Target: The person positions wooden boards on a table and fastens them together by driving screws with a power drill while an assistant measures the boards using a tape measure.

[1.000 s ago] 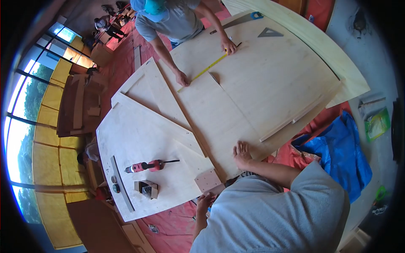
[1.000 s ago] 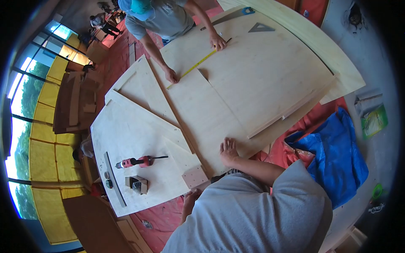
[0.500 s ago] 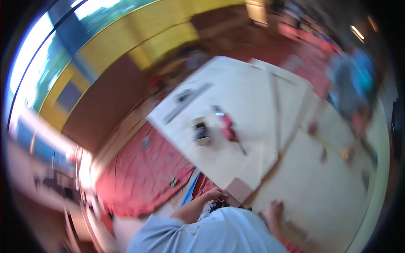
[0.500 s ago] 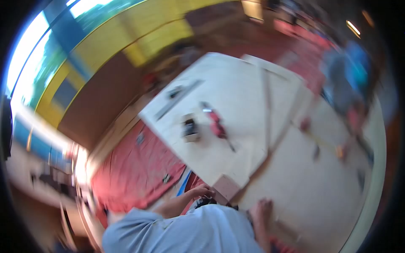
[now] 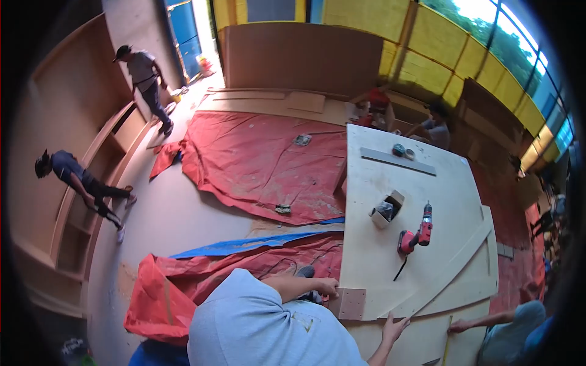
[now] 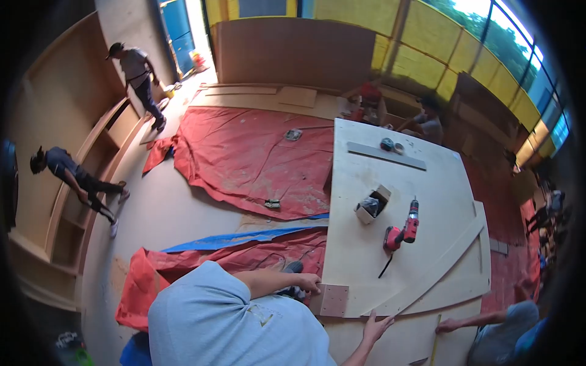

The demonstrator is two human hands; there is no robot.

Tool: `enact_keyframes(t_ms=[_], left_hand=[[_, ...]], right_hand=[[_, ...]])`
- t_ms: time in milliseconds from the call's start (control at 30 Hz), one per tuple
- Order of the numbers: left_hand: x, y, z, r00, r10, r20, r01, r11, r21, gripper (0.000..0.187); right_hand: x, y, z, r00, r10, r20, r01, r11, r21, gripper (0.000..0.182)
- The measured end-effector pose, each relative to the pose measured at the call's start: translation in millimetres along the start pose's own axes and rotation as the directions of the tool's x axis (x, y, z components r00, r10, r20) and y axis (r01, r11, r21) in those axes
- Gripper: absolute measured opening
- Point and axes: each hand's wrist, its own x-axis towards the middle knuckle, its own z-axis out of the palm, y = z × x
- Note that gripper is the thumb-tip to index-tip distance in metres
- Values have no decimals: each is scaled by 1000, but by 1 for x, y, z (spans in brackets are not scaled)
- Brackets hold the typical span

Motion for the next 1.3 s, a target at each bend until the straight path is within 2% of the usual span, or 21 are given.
enact_keyframes(t_ms=[67, 100, 133, 200, 233, 367, 433, 600, 633, 667, 700, 733, 767, 800, 833, 900, 1033, 1133, 1200, 1300], left_hand=[[-4, 4, 0, 1000, 14, -26, -13, 999, 42, 39], [-6, 5, 0, 999, 20, -34, -19, 999, 26, 39], [-9, 6, 2, 999, 21, -26, -22, 1000, -5, 39], [-9, 2, 3, 999, 22, -36, -24, 998, -51, 39], [-7, 0, 6, 998, 34, -48, -36, 998, -58, 39], [-17, 2, 10, 997, 18, -80, -29, 990, -135, 39], [-16, 1, 9, 998, 11, -59, -19, 988, -150, 38], [-14, 1, 9, 999, 39, -36, -44, 990, -131, 34], [-12, -2, 11, 999, 9, -41, -18, 977, -214, 31], [-20, 3, 11, 998, 13, -66, -25, 980, -197, 30], [-16, 1, 13, 999, 7, -48, -16, 985, -171, 32], [-24, 5, 11, 998, 10, -62, -20, 986, -164, 32], [-20, 2, 12, 996, 5, -89, -18, 990, -143, 32], [-17, 2, 14, 994, 5, -108, -19, 992, -125, 31], [-14, 0, 14, 993, 7, -118, -23, 990, -136, 31], [-13, -1, 15, 996, 5, -88, -18, 989, -150, 34], [-13, -2, 18, 995, 4, -104, -19, 989, -147, 33], [-16, -1, 18, 995, 6, -104, -22, 987, -160, 34], [-33, 11, 14, 996, -13, -88, 1, 991, -135, 36], [-21, 6, 15, 997, -5, -75, -3, 994, -107, 41]], right_hand=[[23, -20, 12, 989, 109, 96, -107, 994, -20, 115], [24, -36, 12, 975, 137, 175, -130, 990, -50, 118], [16, -50, 15, 976, 126, 176, -117, 991, -63, 118], [-2, -80, 26, 951, 224, 213, -125, 908, -399, 121], [8, -58, 47, 963, 186, 197, -104, 925, -366, 121], [11, -33, 57, 969, 166, 185, -99, 940, -328, 118], [11, -22, 59, 978, 86, 189, -41, 972, -232, 116], [15, -11, 54, 979, 62, 196, 6, 943, -333, 113], [18, -12, 61, 978, 45, 204, 36, 925, -378, 112], [17, -18, 58, 976, 58, 211, 27, 925, -379, 112], [33, 12, 79, 985, -6, 174, 71, 926, -371, 115], [20, -13, 60, 969, 54, 241, 18, 958, -287, 111], [15, -5, 70, 975, -153, 164, 211, 874, -438, 87], [11, 2, 71, 925, -361, 116, 356, 724, -591, 72], [15, 4, 73, 920, -373, 120, 368, 716, -594, 72], [19, -2, 68, 976, -81, 203, 157, 906, -393, 97], [25, -2, 64, 956, -86, 281, 202, 886, -418, 107], [34, 10, 71, 920, -146, 363, 304, 852, -426, 114], [27, 5, 68, 951, -81, 300, 212, 876, -434, 115], [23, 3, 67, 956, -71, 285, 185, 899, -397, 113]])
